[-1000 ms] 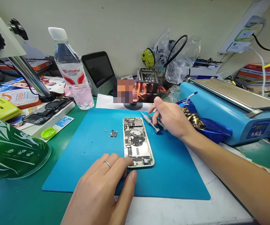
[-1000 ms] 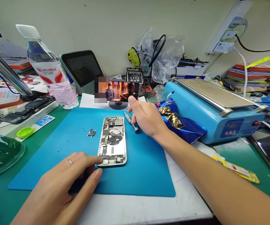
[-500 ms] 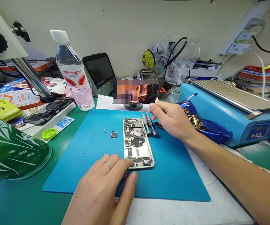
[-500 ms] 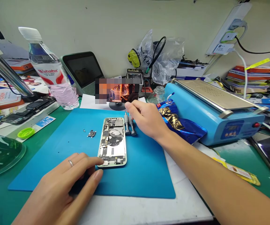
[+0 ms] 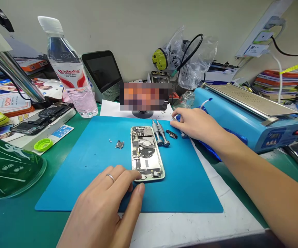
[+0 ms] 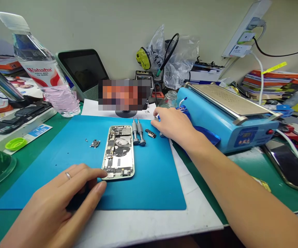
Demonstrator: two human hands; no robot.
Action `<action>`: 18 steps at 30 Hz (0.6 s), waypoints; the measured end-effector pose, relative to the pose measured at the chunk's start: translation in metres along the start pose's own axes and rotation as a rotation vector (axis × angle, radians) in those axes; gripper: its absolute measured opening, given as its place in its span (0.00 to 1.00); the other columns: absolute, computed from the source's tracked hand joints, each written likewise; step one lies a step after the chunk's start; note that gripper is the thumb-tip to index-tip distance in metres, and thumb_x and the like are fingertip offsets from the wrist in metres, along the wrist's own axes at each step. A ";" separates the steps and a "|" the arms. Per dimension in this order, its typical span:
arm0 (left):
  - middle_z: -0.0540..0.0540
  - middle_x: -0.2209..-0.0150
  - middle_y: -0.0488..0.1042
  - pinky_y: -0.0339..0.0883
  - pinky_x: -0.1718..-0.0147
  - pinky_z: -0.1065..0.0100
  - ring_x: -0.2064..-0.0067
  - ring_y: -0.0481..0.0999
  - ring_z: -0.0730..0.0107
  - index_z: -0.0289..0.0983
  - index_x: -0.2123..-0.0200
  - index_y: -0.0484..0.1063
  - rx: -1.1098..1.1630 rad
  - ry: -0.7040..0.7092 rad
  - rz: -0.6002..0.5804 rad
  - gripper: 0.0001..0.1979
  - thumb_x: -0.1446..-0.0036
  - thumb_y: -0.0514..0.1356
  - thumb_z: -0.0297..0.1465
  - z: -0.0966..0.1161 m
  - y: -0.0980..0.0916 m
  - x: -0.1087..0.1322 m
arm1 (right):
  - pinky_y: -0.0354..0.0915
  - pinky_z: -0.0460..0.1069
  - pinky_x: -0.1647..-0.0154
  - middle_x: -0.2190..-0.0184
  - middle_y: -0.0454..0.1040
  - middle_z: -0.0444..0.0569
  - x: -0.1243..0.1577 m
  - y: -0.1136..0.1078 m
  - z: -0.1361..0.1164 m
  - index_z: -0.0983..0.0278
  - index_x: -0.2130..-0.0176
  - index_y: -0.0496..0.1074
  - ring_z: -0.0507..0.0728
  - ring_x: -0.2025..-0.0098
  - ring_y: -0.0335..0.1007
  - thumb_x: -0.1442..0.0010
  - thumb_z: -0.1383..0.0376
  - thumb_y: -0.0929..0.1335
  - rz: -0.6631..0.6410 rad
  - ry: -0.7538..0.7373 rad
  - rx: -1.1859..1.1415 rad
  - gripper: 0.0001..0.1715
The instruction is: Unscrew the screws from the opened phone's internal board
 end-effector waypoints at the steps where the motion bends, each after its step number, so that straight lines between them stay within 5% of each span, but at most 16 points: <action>1: 0.55 0.55 0.80 0.73 0.53 0.62 0.55 0.81 0.61 0.51 0.48 0.76 -0.002 0.001 -0.001 0.09 0.16 0.55 0.40 0.000 0.000 0.000 | 0.76 0.57 0.52 0.59 0.86 0.49 0.000 0.003 0.000 0.62 0.47 0.82 0.60 0.59 0.82 0.25 0.52 0.74 -0.018 -0.003 0.013 0.17; 10: 0.56 0.58 0.82 0.76 0.60 0.64 0.59 0.84 0.63 0.51 0.50 0.75 -0.041 0.065 0.009 0.07 0.18 0.57 0.41 0.001 -0.003 -0.005 | 0.81 0.59 0.49 0.51 0.85 0.51 -0.004 0.014 0.002 0.62 0.42 0.80 0.59 0.55 0.83 0.22 0.49 0.73 -0.066 -0.007 0.047 0.21; 18: 0.53 0.66 0.79 0.71 0.72 0.66 0.69 0.80 0.64 0.47 0.57 0.75 -0.031 -0.047 0.037 0.08 0.22 0.60 0.40 -0.013 -0.011 -0.006 | 0.69 0.57 0.60 0.69 0.86 0.50 -0.001 -0.003 -0.008 0.58 0.48 0.89 0.66 0.64 0.83 0.29 0.64 0.69 0.043 -0.038 -0.013 0.19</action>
Point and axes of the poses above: each hand's wrist, its own x-axis away from the middle knuckle, its own y-axis out of the palm, z = x × y, the point moved 10 cm from there along -x, towards the middle knuckle
